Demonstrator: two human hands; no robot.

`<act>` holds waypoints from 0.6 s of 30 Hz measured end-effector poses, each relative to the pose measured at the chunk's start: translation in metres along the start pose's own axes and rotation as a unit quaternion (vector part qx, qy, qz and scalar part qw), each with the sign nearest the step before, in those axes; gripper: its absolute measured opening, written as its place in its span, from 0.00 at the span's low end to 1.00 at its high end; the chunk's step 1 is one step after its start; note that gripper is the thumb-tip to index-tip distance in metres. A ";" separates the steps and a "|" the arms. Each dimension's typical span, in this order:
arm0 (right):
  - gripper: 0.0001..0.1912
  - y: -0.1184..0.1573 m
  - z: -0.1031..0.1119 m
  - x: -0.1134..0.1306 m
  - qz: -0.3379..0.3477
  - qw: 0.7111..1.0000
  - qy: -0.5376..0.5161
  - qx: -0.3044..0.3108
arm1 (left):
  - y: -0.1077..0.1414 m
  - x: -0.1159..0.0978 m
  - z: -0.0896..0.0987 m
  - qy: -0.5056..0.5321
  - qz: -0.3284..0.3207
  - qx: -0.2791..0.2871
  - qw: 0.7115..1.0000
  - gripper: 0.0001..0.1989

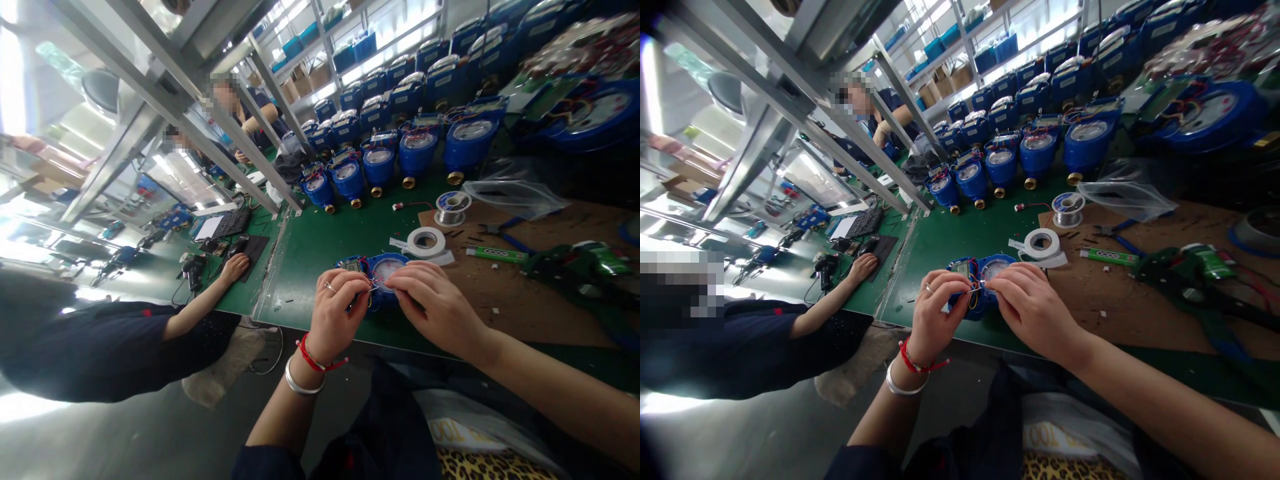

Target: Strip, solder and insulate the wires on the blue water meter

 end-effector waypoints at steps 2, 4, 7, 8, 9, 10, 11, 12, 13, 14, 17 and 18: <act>0.10 -0.003 -0.005 0.000 -0.001 1.000 0.016 0.014 | -0.003 -0.001 0.000 -0.010 0.001 0.010 1.000 0.04; 0.09 -0.005 -0.008 -0.001 -0.010 0.999 0.026 0.020 | -0.004 -0.001 0.000 -0.013 0.005 0.013 1.000 0.04; 0.09 -0.006 -0.010 0.000 -0.025 0.999 0.030 0.004 | -0.002 -0.002 0.002 -0.016 0.005 0.002 1.000 0.04; 0.09 -0.007 -0.009 0.001 -0.025 0.999 0.030 -0.007 | -0.001 -0.003 0.003 -0.021 0.002 -0.006 1.000 0.04; 0.09 -0.007 -0.009 0.003 -0.023 0.999 0.030 -0.017 | 0.000 -0.003 0.003 -0.028 -0.003 -0.012 1.000 0.04; 0.09 -0.007 -0.009 0.005 -0.018 0.999 0.030 -0.021 | 0.002 -0.004 0.003 -0.036 -0.008 -0.016 0.999 0.05; 0.07 -0.007 -0.010 0.007 -0.014 0.999 0.031 -0.021 | 0.003 -0.004 0.003 -0.041 -0.012 -0.016 0.999 0.04; 0.06 -0.008 -0.011 0.008 -0.011 0.999 0.032 -0.016 | 0.005 -0.004 0.002 -0.042 -0.016 -0.011 0.999 0.04; 0.05 -0.008 -0.013 0.009 -0.010 0.999 0.034 -0.009 | 0.006 -0.004 0.001 -0.039 -0.018 -0.002 0.999 0.04; 0.04 -0.008 -0.015 0.009 -0.011 0.999 0.035 -0.001 | 0.006 -0.003 0.000 -0.034 -0.020 0.010 0.999 0.04; 0.02 -0.010 -0.017 0.008 -0.014 0.999 0.031 0.005 | 0.006 -0.001 -0.001 -0.019 -0.023 0.043 0.999 0.04; 0.02 -0.010 -0.017 0.007 -0.016 0.999 0.028 0.004 | 0.005 0.000 0.000 -0.014 -0.023 0.055 0.998 0.04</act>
Point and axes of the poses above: each hand's wrist, its own y-axis away from the middle knuckle, its own z-axis out of the back of the hand, x = y × z, the point moved 5 cm from there along -y, towards the middle knuckle, and after that the axes turned 1 degree about x, right-handed, at the moved point
